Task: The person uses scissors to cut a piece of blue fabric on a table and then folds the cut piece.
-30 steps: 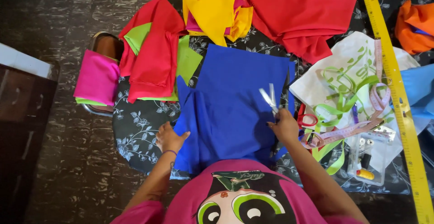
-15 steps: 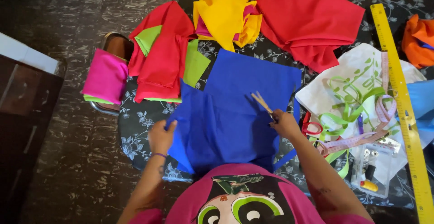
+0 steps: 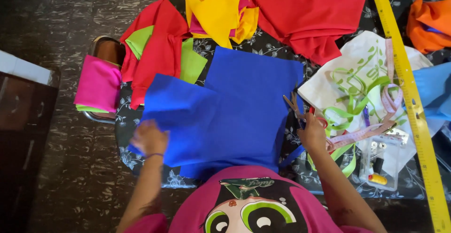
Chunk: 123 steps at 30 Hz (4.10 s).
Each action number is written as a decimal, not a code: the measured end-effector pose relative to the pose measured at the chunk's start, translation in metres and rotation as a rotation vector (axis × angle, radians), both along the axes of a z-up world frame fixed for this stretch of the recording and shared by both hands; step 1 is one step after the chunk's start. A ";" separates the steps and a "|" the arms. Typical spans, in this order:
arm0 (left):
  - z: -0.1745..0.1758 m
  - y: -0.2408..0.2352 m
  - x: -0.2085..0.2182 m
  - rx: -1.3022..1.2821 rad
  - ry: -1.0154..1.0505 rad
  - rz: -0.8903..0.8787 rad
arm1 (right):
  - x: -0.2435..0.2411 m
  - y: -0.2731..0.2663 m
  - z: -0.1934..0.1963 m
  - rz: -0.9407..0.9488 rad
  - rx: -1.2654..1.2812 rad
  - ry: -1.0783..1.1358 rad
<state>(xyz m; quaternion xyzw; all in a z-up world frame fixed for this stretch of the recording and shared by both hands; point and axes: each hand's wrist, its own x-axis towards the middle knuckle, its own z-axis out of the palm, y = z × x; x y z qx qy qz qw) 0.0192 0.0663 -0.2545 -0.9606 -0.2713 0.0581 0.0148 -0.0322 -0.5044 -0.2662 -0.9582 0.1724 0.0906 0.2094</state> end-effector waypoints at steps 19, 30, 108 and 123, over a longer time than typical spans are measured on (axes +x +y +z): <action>-0.100 -0.266 0.103 -0.339 0.060 -1.173 | 0.071 0.038 -0.067 0.217 -0.072 -0.250; -0.115 -0.300 0.130 -0.481 0.017 -1.266 | 0.087 0.017 -0.104 0.264 -0.007 -0.206; -0.042 -0.192 -0.046 -0.497 0.158 -1.323 | 0.015 -0.008 -0.062 0.175 -0.498 0.156; -0.154 -0.005 -0.184 -0.270 -0.185 -0.691 | -0.014 -0.039 -0.015 -0.026 0.152 -0.206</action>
